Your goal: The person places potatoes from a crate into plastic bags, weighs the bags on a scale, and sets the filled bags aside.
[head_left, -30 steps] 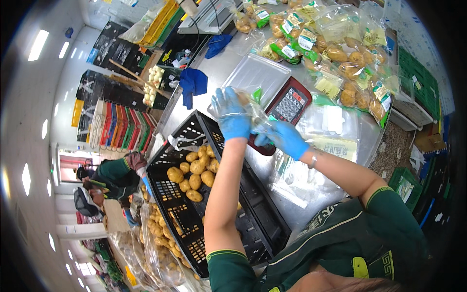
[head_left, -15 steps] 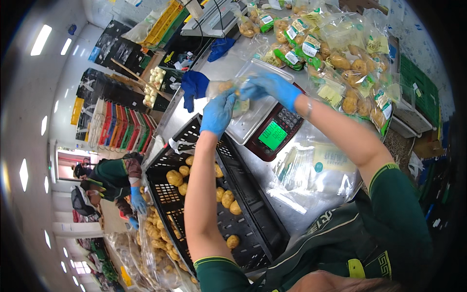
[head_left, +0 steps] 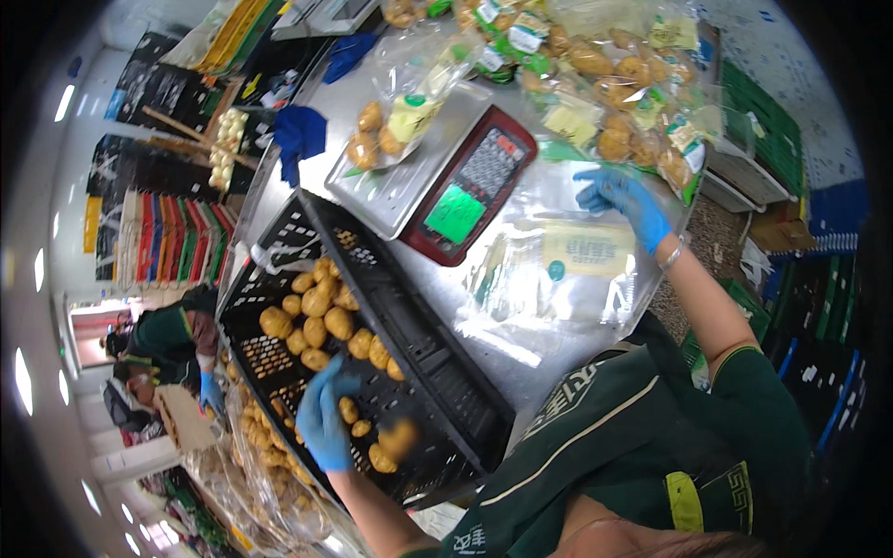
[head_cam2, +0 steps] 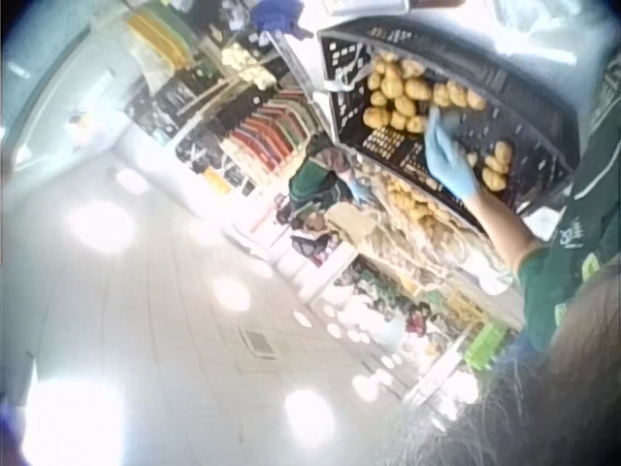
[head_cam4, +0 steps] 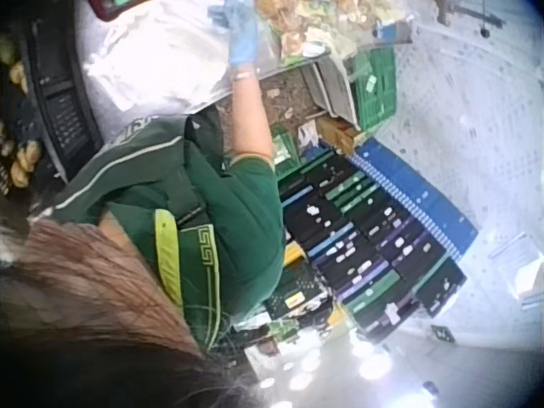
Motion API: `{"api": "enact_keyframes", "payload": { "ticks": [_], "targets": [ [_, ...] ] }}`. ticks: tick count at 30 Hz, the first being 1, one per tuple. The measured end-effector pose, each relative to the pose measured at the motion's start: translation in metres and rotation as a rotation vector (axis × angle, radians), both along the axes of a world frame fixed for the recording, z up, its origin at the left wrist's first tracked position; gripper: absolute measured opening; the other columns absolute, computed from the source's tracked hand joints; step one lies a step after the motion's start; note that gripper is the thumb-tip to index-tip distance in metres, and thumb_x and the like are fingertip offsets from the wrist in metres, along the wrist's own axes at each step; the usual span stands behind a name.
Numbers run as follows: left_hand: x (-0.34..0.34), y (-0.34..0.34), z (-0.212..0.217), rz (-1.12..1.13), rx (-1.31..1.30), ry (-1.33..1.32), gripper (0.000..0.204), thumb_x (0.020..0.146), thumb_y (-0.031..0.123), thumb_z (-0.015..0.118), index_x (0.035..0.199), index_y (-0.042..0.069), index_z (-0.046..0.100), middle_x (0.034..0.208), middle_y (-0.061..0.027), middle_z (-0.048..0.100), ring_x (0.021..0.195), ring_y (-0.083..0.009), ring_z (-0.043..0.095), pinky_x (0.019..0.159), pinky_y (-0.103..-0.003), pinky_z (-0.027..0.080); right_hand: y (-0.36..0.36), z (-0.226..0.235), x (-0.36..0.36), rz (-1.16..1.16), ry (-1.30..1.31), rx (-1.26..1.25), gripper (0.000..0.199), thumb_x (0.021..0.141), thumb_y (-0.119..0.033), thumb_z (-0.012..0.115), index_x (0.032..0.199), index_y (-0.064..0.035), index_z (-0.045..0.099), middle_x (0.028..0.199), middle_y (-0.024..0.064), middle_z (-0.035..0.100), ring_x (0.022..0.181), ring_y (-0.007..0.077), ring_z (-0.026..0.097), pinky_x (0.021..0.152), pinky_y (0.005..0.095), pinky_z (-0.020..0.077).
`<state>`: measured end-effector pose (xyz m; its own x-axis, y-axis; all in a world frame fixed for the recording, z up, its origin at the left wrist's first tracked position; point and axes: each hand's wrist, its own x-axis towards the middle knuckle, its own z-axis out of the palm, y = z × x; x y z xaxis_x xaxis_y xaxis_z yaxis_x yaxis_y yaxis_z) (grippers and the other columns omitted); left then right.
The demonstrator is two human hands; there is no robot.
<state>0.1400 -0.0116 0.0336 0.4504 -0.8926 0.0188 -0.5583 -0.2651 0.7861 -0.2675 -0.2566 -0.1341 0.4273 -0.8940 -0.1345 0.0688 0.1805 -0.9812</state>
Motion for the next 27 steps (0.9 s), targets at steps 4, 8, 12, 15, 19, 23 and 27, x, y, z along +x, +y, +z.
{"api": "enact_keyframes", "payload": {
  "ticks": [4, 8, 12, 15, 19, 23, 27],
  "targets": [
    [0.017, 0.095, -0.046, 0.282, 0.004, 0.056, 0.037, 0.1, 0.025, 0.043, 0.115, -0.003, 0.062, 0.083, -0.0085, 0.069, 0.077, -0.014, 0.061, 0.082, -0.029, 0.047, 0.015, -0.008, -0.025, -0.08, 0.003, 0.089, 0.037, 0.097, -0.029, 0.053, 0.126, -0.0062, 0.058, 0.105, 0.0076, 0.066, 0.097, 0.0137, 0.062, 0.088, 0.0285, 0.0489],
    [-0.003, 0.116, -0.071, 0.438, 0.053, 0.181, 0.03, 0.099, 0.015, 0.045, 0.114, -0.003, 0.063, 0.097, -0.0108, 0.068, 0.084, -0.0145, 0.062, 0.083, -0.028, 0.048, -0.003, -0.008, 0.008, -0.054, -0.035, -0.01, 0.036, 0.096, -0.025, 0.055, 0.126, -0.0061, 0.056, 0.109, 0.0076, 0.065, 0.103, 0.0151, 0.061, 0.091, 0.0274, 0.0469],
    [-0.005, 0.107, -0.084, 0.336, 0.153, -0.142, 0.025, 0.097, 0.007, 0.048, 0.114, -0.004, 0.063, 0.107, -0.0089, 0.067, 0.095, -0.0172, 0.062, 0.09, -0.029, 0.047, -0.017, -0.002, 0.073, 0.09, -0.061, -0.119, 0.039, 0.093, -0.016, 0.06, 0.129, -0.0035, 0.052, 0.118, 0.0078, 0.062, 0.109, 0.0161, 0.059, 0.096, 0.0289, 0.0451],
    [-0.006, 0.12, -0.108, 0.365, 0.03, 0.017, 0.026, 0.094, 0.008, 0.056, 0.114, -0.005, 0.064, 0.112, -0.0126, 0.067, 0.098, -0.0184, 0.064, 0.09, -0.03, 0.049, -0.032, -0.008, 0.092, 0.152, -0.041, -0.149, 0.04, 0.092, -0.015, 0.062, 0.128, -0.0015, 0.052, 0.125, 0.01, 0.06, 0.113, 0.0166, 0.058, 0.098, 0.0289, 0.0445],
    [-0.007, 0.124, -0.111, 0.41, -0.041, 0.042, 0.024, 0.093, 0.01, 0.059, 0.112, -0.004, 0.066, 0.109, -0.0125, 0.069, 0.097, -0.0181, 0.065, 0.09, -0.03, 0.05, -0.067, -0.005, 0.1, 0.069, 0.405, -0.476, 0.048, 0.088, -0.02, 0.067, 0.131, -0.0036, 0.052, 0.129, 0.0107, 0.058, 0.119, 0.0202, 0.055, 0.103, 0.0314, 0.0408],
    [-0.007, 0.121, -0.107, 0.392, 0.011, -0.027, 0.023, 0.091, 0.008, 0.061, 0.111, -0.001, 0.068, 0.102, -0.0104, 0.071, 0.091, -0.017, 0.066, 0.084, -0.029, 0.051, -0.134, -0.016, 0.116, -0.026, 0.468, -0.619, 0.051, 0.089, -0.024, 0.065, 0.134, -0.0064, 0.051, 0.135, 0.01, 0.054, 0.124, 0.0237, 0.05, 0.106, 0.0332, 0.0369],
    [-0.008, 0.112, -0.088, 0.316, 0.271, -0.315, 0.022, 0.09, 0.007, 0.06, 0.11, 0.004, 0.069, 0.1, -0.0121, 0.071, 0.09, -0.025, 0.068, 0.084, -0.031, 0.051, -0.246, -0.003, 0.084, -0.091, 0.044, -0.211, 0.052, 0.097, -0.024, 0.048, 0.146, -0.012, 0.034, 0.149, 0.01, 0.038, 0.138, 0.0218, 0.034, 0.115, 0.035, 0.0251]
  ]
}}
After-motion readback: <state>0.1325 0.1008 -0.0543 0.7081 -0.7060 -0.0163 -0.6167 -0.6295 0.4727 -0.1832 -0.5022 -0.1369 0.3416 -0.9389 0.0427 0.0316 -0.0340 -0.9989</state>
